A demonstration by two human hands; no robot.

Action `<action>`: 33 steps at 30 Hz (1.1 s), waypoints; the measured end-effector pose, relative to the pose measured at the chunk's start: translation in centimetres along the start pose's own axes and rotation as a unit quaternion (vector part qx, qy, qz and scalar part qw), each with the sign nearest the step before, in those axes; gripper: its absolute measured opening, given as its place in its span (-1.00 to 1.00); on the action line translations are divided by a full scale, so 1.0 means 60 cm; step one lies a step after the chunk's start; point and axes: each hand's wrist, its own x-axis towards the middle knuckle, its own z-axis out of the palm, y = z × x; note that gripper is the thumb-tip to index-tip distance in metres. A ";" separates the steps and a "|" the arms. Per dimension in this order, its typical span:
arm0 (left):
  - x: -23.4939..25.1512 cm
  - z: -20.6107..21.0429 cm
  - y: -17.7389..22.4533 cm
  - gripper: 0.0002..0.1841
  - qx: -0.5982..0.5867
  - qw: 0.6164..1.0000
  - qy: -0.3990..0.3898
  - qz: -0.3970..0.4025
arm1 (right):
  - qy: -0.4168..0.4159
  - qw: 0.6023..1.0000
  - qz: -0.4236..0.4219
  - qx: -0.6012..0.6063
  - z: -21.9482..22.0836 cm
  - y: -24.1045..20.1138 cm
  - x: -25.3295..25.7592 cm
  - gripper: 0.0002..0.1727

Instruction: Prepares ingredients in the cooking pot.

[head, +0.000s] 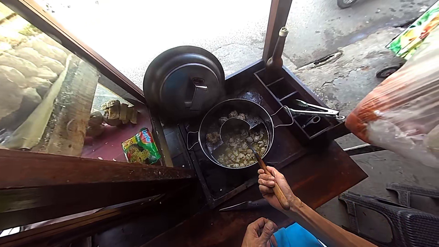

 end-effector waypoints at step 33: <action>-0.002 -0.006 0.011 -0.68 0.020 1.000 -0.001 -0.008 | -0.001 1.000 -0.005 -0.025 0.016 0.005 0.045 -0.50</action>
